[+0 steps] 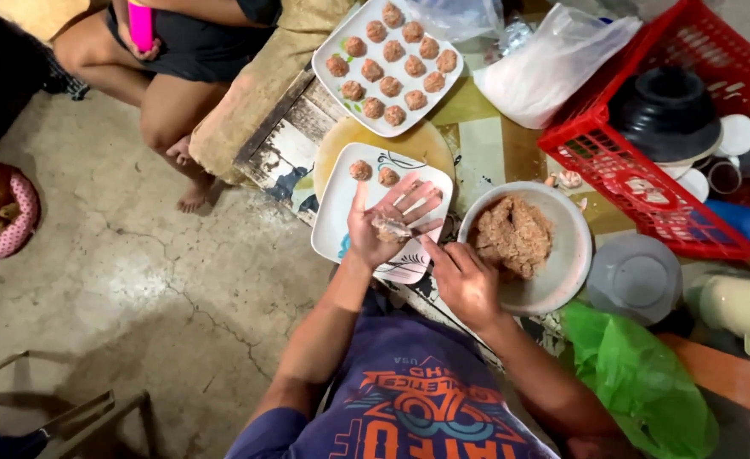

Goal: The person is forming small balls from a meat mixture by hand and placing them on trays.

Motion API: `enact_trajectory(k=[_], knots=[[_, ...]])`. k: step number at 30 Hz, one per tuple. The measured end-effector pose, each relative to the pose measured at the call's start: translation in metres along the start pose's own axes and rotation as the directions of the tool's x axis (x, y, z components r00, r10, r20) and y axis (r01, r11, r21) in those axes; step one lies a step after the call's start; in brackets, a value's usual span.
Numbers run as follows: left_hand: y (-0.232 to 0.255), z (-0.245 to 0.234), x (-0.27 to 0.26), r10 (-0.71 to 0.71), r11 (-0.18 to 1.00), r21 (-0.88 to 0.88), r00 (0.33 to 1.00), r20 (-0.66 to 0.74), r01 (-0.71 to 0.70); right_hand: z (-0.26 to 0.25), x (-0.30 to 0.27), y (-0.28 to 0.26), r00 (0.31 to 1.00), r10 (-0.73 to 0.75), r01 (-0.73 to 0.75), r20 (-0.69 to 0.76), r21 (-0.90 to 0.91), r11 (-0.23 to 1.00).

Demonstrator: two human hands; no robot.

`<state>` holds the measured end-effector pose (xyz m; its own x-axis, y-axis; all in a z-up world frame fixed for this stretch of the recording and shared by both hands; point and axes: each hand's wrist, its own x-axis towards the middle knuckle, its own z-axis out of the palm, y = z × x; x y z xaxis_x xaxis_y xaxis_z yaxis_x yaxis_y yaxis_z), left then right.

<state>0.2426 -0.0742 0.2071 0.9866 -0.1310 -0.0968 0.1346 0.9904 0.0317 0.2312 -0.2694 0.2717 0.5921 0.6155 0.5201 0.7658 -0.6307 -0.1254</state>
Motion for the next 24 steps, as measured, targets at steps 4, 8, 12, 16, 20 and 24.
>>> enact_trajectory(k=[4, 8, 12, 16, 20, 24], knots=[[0.022, 0.024, -0.008, 0.059, 0.998, -0.044, 0.971, 0.23, -0.05, -0.003, 0.005, -0.008, 0.99, 0.139, -0.134, -0.028, 0.122, 0.983], [0.055, -0.034, 0.005, 0.346, 0.896, 0.187, 0.897, 0.275, -0.403, 0.008, 0.021, -0.022, 0.82, 0.437, -0.571, 0.371, 0.59, 0.57], [0.043, 0.035, -0.003, 0.663, 0.302, 0.715, 0.678, 0.317, -0.63, 0.033, 0.034, -0.047, 0.539, 0.414, -0.792, 0.734, 0.609, -0.048], [0.062, -0.016, -0.026, 0.698, 0.239, 0.824, 0.681, 0.222, -0.514, 0.083, 0.024, -0.033, 0.306, 0.336, -0.816, 0.891, 0.427, -0.389], [0.092, -0.08, -0.077, 0.828, 0.254, 0.854, 0.559, 0.051, -0.454, 0.147, 0.007, -0.002, 0.472, 0.479, -0.879, 0.74, 0.437, 0.192], [0.109, -0.07, -0.12, 0.829, 0.38, 0.862, 0.537, -0.157, -0.335, 0.201, 0.004, -0.009, 0.691, 0.487, -0.711, 0.534, 0.383, 0.589]])
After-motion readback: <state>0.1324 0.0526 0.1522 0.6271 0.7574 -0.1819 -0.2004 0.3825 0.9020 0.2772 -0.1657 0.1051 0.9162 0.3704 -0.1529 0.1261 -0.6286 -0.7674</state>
